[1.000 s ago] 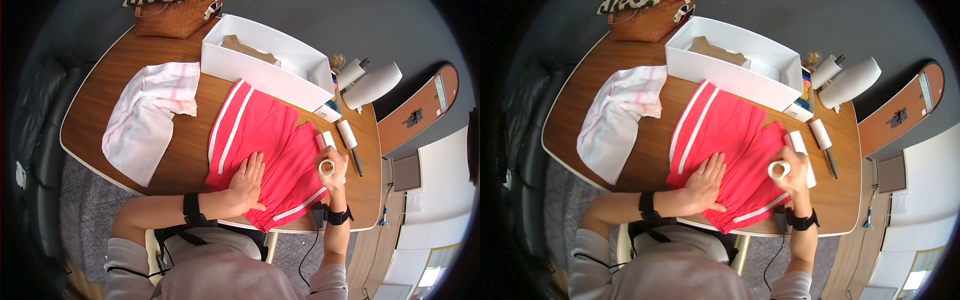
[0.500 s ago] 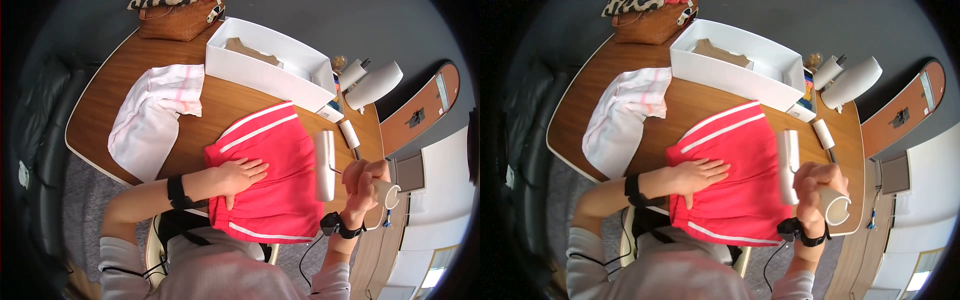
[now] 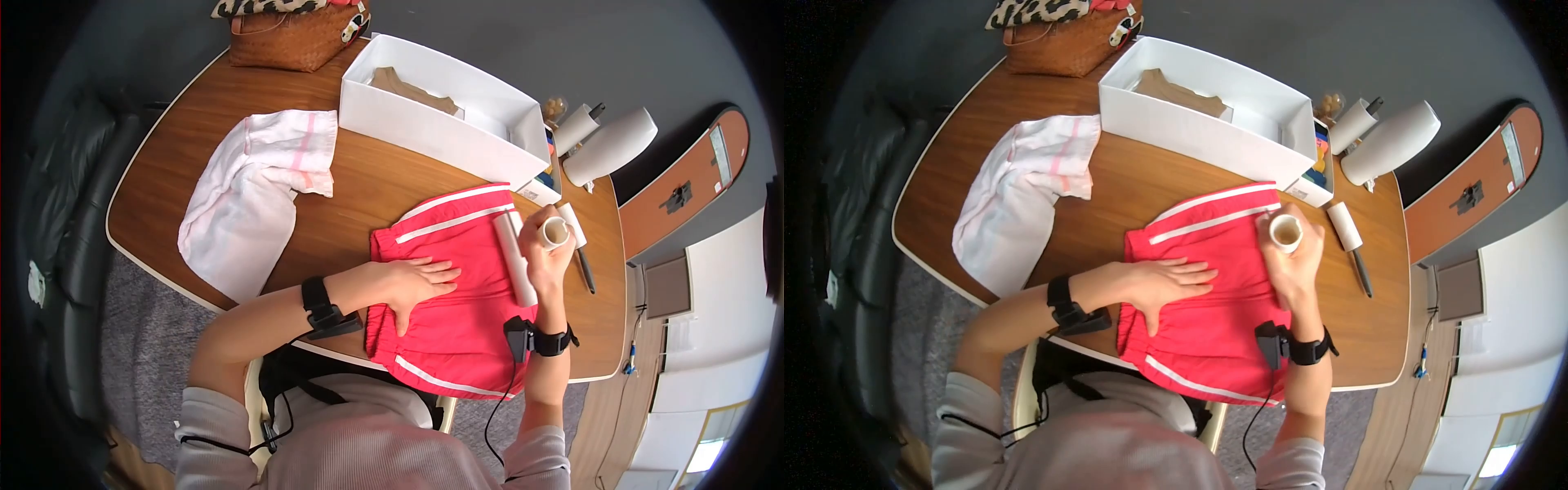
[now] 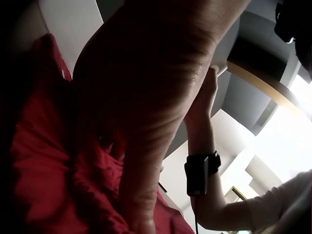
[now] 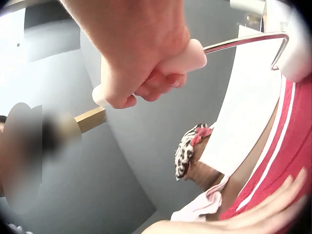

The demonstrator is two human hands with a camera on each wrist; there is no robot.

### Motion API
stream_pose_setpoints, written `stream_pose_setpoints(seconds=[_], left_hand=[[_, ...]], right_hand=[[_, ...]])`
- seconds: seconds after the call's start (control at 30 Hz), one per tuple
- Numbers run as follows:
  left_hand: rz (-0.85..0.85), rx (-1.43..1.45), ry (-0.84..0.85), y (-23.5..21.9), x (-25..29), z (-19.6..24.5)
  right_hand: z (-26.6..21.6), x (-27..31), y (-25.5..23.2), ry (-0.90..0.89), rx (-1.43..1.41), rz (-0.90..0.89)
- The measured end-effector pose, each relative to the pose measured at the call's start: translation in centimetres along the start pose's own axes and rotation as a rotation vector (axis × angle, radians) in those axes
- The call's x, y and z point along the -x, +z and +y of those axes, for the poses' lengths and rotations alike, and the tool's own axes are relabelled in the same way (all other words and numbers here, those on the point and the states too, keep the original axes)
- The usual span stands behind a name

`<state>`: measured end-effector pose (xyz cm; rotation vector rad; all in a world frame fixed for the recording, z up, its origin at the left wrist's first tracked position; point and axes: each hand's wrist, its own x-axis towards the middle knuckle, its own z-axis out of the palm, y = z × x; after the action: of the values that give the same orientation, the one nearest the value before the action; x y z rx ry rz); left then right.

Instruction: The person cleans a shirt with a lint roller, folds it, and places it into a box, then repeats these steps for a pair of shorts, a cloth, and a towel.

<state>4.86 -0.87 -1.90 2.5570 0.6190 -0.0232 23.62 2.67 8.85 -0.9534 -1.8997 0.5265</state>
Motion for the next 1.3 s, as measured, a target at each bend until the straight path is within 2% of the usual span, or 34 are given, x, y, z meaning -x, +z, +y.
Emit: stream_pose_setpoints(seconds=[0.07, 0.13, 0.17, 0.23, 0.27, 0.33, 0.37, 0.4, 0.43, 0.47, 0.57, 0.6, 0.63, 0.67, 0.7, 0.77, 0.83, 0.93, 1.0, 1.1, 1.23, 1.3], left_hand=[[0.012, -0.011, -0.005, -0.1, 0.3, 0.2], [0.049, -0.035, -0.009, -0.3, 1.0, 0.6], [0.058, 0.013, -0.050, -0.6, 1.4, 0.7], [0.078, 0.106, -0.133, -1.6, 2.5, 1.0], [0.179, 0.040, -0.167, -1.9, 3.3, 0.8], [0.375, -0.093, -0.234, -2.5, 4.9, 0.7], [0.381, -0.084, -0.358, -3.0, 5.3, 0.8], [0.382, -0.077, -0.482, -3.9, 5.9, 1.4], [0.379, -0.077, -0.605, -4.6, 6.4, 1.5], [0.457, -0.162, -0.610, -4.3, 6.6, 1.0], [0.480, -0.192, -0.740, -3.6, 5.8, 0.3], [0.457, -0.205, -0.749, -3.2, 5.6, -0.1], [0.450, -0.230, -0.763, -2.8, 5.5, -0.3], [0.480, -0.156, -0.700, -1.2, 5.5, -2.3], [0.506, -0.075, -0.638, 0.1, 5.7, -3.9], [0.644, -0.006, -0.579, -0.6, 6.4, -2.6], [0.699, -0.007, -0.486, -1.6, 6.7, -2.0], [0.811, 0.031, -0.351, -2.2, 6.3, -1.6], [0.653, -0.063, -0.388, -0.8, 6.5, -3.1], [0.319, -0.127, -0.699, -2.9, 5.9, -1.4], [0.282, -0.091, -0.737, -3.2, 5.8, -1.4], [0.243, -0.060, -0.764, -3.7, 5.7, -1.2]], right_hand=[[1.5, -0.1, -1.3, -0.028, 0.068, 0.026], [3.2, 0.3, -2.4, -0.145, 0.200, -0.003], [3.8, 0.5, -2.8, -0.217, 0.300, -0.019], [4.0, 0.9, -3.2, -0.291, 0.314, -0.075], [3.7, 1.0, -3.5, -0.283, 0.337, -0.070], [2.3, 1.0, -4.0, -0.317, 0.397, -0.002], [1.4, 0.8, -4.1, -0.358, 0.433, 0.063], [0.3, 0.6, -4.1, -0.321, 0.315, 0.083], [-1.5, 0.4, -4.0, -0.370, 0.275, 0.090], [-3.4, 0.2, -3.5, -0.364, 0.203, 0.079], [-7.6, -0.3, -2.0, -0.328, 0.025, 0.000], [-7.9, -0.5, -0.8, -0.240, -0.168, -0.080], [-8.5, -0.8, 0.6, -0.230, -0.256, -0.138], [-9.0, -1.1, 2.0, -0.216, -0.343, -0.194], [-9.7, -1.4, 3.3, -0.270, -0.318, -0.232], [-9.6, -1.3, 6.4, -0.246, -0.339, -0.283], [-8.2, -1.3, 8.5, -0.233, -0.386, -0.233], [-7.0, -2.0, 8.6, -0.261, -0.274, -0.215], [-5.5, -2.3, 8.3, -0.283, -0.170, -0.194], [-2.9, -3.5, 6.2, -0.260, -0.128, -0.166], [-0.8, -5.0, 2.9, -0.128, -0.100, -0.168], [0.7, -5.5, 2.1, -0.156, -0.086, -0.133]])
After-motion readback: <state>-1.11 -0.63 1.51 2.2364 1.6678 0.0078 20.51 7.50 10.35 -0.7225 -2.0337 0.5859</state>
